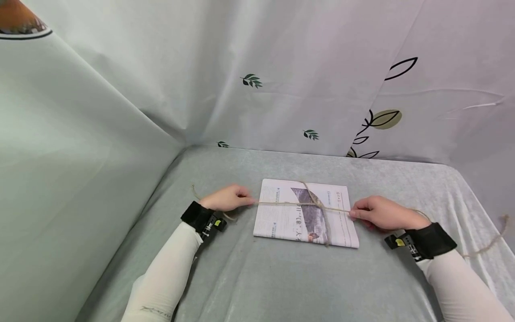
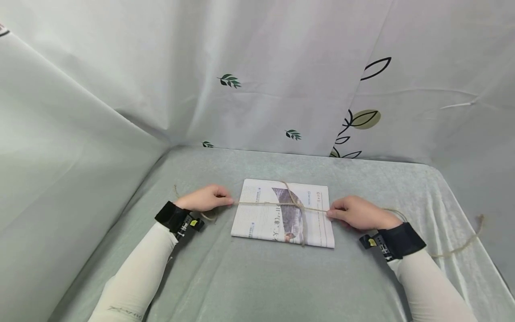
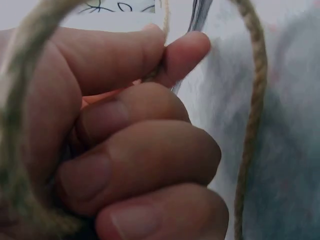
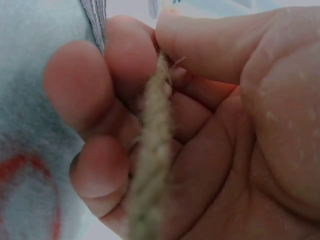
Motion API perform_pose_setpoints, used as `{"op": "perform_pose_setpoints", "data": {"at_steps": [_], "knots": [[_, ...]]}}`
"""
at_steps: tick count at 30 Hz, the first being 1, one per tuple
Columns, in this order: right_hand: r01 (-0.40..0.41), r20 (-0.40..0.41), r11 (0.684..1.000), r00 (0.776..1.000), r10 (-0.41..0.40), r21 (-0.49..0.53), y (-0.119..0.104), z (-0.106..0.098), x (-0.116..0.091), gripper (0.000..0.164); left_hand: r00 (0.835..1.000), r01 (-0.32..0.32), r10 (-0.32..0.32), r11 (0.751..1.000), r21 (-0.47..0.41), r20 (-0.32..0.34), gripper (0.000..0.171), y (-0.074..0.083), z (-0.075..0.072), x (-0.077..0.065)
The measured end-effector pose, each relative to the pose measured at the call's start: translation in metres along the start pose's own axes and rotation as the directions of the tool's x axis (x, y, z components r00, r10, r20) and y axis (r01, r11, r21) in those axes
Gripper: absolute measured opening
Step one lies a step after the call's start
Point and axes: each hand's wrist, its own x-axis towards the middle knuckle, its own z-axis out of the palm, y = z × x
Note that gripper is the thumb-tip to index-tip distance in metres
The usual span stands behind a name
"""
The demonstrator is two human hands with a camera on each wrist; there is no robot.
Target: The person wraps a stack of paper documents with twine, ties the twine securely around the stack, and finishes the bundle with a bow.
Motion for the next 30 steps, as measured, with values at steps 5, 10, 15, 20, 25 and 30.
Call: {"op": "perform_pose_setpoints", "data": {"at_steps": [5, 10, 15, 20, 25, 30], "knots": [[0.011, 0.008, 1.000, 1.000, -0.011, -0.017, 0.003, -0.001, 0.001, 0.029, 0.998, 0.068, -0.068, 0.997, 0.023, -0.012, 0.033, 0.000, -0.002, -0.002], [0.007, -0.002, 0.999, 1.000, -0.008, -0.049, 0.005, -0.002, 0.000, 0.028, 0.992, 0.123, -0.121, 0.990, 0.069, -0.042, 0.032, -0.002, -0.005, -0.003], [0.006, -0.023, 0.997, 1.000, -0.007, -0.072, 0.003, -0.001, 0.000, 0.026, 0.991, 0.129, -0.123, 0.985, 0.115, -0.054, 0.035, 0.000, -0.006, -0.004], [0.009, -0.055, 0.995, 0.998, -0.014, -0.098, 0.001, 0.000, 0.001, 0.029, 0.987, 0.149, -0.136, 0.973, 0.178, -0.082, 0.039, 0.009, -0.002, -0.006], [-0.020, -0.083, 0.999, 0.996, 0.016, -0.048, 0.003, 0.001, 0.004, 0.022, 0.975, 0.193, -0.162, 0.955, 0.227, -0.150, 0.030, 0.017, 0.005, -0.003], [-0.059, -0.109, 0.998, 0.992, 0.061, 0.021, 0.006, 0.000, 0.007, 0.033, 0.957, 0.227, -0.178, 0.952, 0.207, -0.228, 0.022, 0.018, 0.013, 0.005]]}}
